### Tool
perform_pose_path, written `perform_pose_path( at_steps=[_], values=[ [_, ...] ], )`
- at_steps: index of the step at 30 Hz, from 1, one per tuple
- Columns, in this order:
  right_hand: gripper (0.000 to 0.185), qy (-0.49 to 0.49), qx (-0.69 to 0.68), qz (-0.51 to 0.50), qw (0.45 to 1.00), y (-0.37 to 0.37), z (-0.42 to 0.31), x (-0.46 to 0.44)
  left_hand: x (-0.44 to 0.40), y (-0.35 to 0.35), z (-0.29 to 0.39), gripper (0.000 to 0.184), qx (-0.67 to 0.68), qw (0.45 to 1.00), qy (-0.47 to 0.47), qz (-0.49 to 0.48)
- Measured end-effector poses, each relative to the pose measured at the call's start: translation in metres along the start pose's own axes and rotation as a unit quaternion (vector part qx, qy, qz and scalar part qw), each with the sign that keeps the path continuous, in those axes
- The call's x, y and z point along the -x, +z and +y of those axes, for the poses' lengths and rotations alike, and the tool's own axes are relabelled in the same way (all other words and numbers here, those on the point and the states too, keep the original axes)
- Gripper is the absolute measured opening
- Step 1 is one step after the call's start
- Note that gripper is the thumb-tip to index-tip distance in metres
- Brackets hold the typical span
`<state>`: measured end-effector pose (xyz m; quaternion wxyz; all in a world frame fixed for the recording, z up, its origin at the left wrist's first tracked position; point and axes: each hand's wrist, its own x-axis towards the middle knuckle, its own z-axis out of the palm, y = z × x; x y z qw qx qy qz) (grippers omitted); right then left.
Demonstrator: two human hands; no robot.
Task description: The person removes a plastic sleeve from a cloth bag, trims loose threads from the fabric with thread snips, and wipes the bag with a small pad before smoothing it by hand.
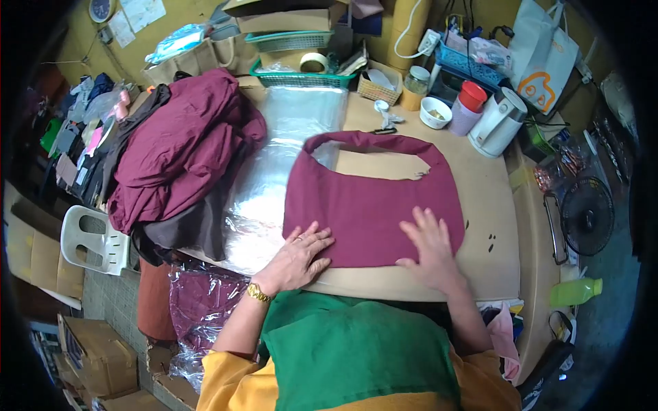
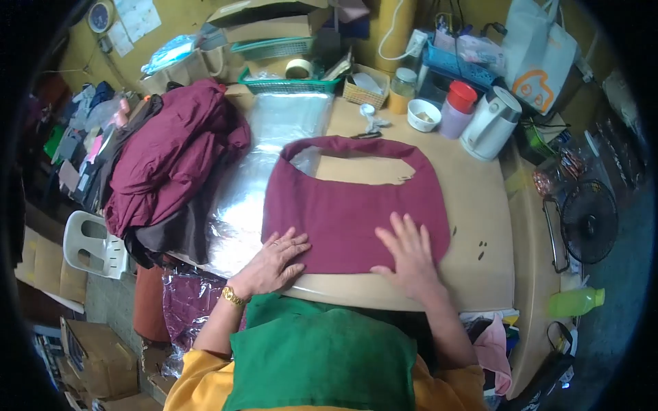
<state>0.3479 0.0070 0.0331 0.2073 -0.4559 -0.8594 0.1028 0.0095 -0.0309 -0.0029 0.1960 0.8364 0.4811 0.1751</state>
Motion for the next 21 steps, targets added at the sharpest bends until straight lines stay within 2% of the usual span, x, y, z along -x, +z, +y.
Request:
perform_pose_path(
  at_steps=[1, 2, 4, 5, 6, 8, 9, 10, 11, 12, 13, 15, 16, 17, 18, 19, 20, 21],
  values=[
    [0.066, 0.008, 0.057, -0.058, 0.997, 0.019, 0.005, 0.0, -0.002, -0.008, -0.011, 0.055, 0.13, 0.991, -0.013, -0.042],
    [0.07, 0.019, 0.112, -0.116, 0.987, 0.032, 0.007, -0.002, 0.004, -0.017, -0.015, 0.055, 0.124, 0.991, -0.015, -0.04],
    [0.075, 0.039, 0.12, -0.141, 0.982, 0.03, 0.019, -0.01, 0.019, -0.036, -0.014, 0.061, -0.001, 0.981, -0.123, 0.151],
    [0.075, 0.075, 0.115, -0.162, 0.977, 0.026, 0.021, -0.011, 0.023, -0.047, -0.016, 0.067, -0.139, 0.958, -0.163, 0.188],
    [0.076, 0.112, 0.112, -0.181, 0.971, 0.022, 0.019, -0.013, 0.031, -0.044, -0.034, 0.058, -0.22, 0.929, -0.191, 0.227],
    [0.072, 0.12, 0.118, -0.199, 0.966, 0.005, 0.004, -0.032, 0.043, -0.035, -0.078, 0.046, -0.086, 0.943, -0.182, 0.266],
    [0.066, 0.068, 0.118, -0.22, 0.966, 0.003, -0.003, -0.048, 0.043, -0.035, -0.088, 0.025, -0.093, 0.934, -0.161, 0.306],
    [0.06, 0.017, 0.117, -0.24, 0.964, 0.003, -0.012, -0.063, 0.04, -0.037, -0.093, 0.025, -0.094, 0.933, -0.159, 0.308],
    [0.048, -0.086, 0.036, -0.121, 0.988, 0.015, -0.028, -0.077, 0.037, -0.039, -0.097, 0.017, -0.07, 0.928, -0.184, 0.317],
    [0.044, -0.123, -0.057, -0.088, 0.987, 0.025, -0.052, -0.095, 0.033, -0.041, -0.099, 0.01, -0.045, 0.921, -0.209, 0.325],
    [0.048, -0.16, -0.091, -0.083, 0.979, 0.041, -0.077, -0.113, 0.026, -0.043, -0.098, 0.01, -0.05, 0.907, -0.155, 0.389],
    [0.079, -0.193, -0.14, -0.065, 0.969, 0.081, -0.122, -0.137, 0.018, -0.054, -0.09, 0.01, -0.093, 0.888, -0.14, 0.428],
    [0.091, -0.226, -0.106, -0.017, 0.968, 0.107, -0.137, -0.149, 0.014, -0.061, -0.082, 0.01, -0.134, 0.868, -0.125, 0.462],
    [0.061, -0.264, -0.059, 0.085, 0.959, 0.128, -0.149, -0.165, 0.012, -0.07, -0.069, 0.013, -0.196, 0.837, -0.103, 0.5],
    [0.061, -0.266, -0.057, 0.089, 0.958, 0.148, -0.148, -0.183, 0.012, -0.067, -0.065, 0.013, -0.198, 0.835, -0.1, 0.503],
    [0.042, -0.243, -0.08, 0.044, 0.966, 0.167, -0.144, -0.203, 0.017, -0.06, -0.06, 0.014, -0.137, 0.841, -0.086, 0.516],
    [0.033, -0.234, -0.09, 0.024, 0.968, 0.168, -0.147, -0.215, 0.022, -0.054, -0.055, 0.015, -0.076, 0.843, -0.07, 0.528],
    [0.024, -0.224, -0.1, 0.005, 0.969, 0.169, -0.151, -0.226, 0.028, -0.045, -0.047, 0.016, 0.01, 0.894, -0.121, 0.431]
  ],
)
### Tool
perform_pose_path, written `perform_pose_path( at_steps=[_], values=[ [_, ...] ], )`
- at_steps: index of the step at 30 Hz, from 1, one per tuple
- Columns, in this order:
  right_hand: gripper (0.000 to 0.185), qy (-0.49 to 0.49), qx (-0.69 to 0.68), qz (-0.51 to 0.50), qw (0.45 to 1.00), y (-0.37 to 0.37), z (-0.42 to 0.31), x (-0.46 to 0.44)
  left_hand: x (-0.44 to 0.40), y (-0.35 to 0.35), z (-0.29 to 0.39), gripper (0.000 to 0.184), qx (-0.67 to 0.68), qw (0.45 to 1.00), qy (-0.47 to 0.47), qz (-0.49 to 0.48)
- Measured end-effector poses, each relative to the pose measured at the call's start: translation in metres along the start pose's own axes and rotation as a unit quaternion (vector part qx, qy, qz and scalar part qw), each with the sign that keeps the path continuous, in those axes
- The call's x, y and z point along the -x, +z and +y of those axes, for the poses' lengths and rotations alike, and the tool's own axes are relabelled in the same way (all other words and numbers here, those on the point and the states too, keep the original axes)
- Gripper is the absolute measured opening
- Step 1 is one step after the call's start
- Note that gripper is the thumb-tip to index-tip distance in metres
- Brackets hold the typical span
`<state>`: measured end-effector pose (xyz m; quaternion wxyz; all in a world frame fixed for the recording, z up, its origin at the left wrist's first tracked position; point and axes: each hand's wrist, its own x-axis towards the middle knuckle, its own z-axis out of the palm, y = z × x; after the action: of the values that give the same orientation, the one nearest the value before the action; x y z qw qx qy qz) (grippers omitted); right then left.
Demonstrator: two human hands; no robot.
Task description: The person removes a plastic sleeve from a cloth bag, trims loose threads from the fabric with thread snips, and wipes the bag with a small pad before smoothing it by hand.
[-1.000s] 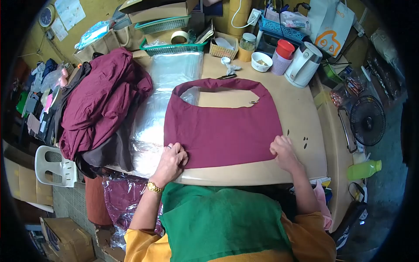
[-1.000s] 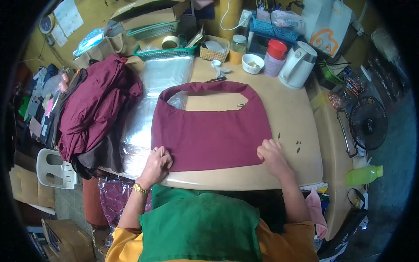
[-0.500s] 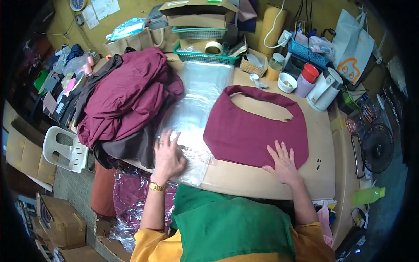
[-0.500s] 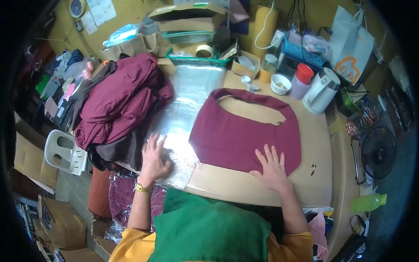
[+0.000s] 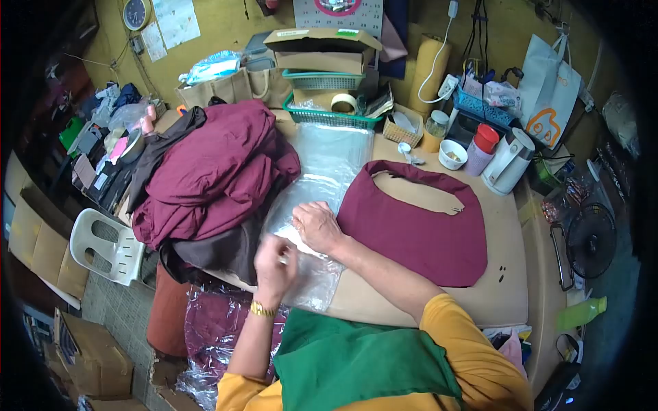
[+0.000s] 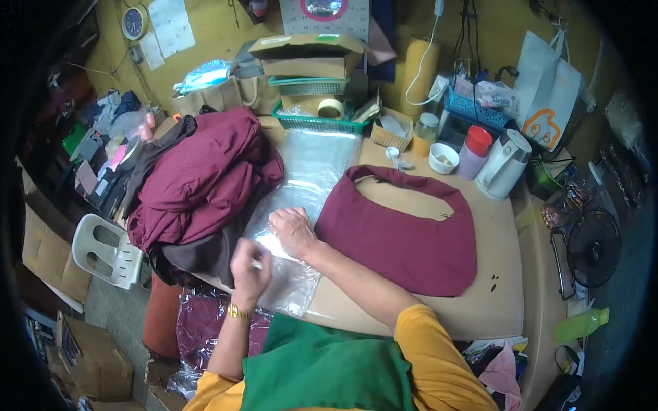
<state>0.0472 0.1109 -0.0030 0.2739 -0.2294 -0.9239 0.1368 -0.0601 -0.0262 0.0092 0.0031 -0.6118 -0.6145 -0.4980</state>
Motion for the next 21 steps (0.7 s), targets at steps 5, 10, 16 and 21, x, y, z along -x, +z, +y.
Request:
perform_pose_path(
  at_steps=[5, 10, 16, 21],
  values=[
    [0.01, -0.079, -0.079, 0.13, 0.985, -0.009, -0.027, -0.009, -0.005, 0.04, -0.051, 0.034, -0.081, 0.985, 0.003, -0.153],
    [0.041, -0.119, -0.032, -0.014, 0.992, -0.051, -0.039, 0.056, -0.019, 0.061, -0.086, 0.078, -0.31, 0.907, 0.097, -0.267],
    [0.088, 0.278, 0.11, -0.124, 0.946, -0.075, 0.019, 0.153, -0.033, 0.032, -0.046, 0.066, -0.133, 0.946, -0.024, -0.295],
    [0.088, 0.242, 0.132, -0.193, 0.942, -0.07, 0.007, 0.164, -0.036, 0.059, -0.089, 0.057, 0.046, 0.964, -0.112, -0.235]
  ],
)
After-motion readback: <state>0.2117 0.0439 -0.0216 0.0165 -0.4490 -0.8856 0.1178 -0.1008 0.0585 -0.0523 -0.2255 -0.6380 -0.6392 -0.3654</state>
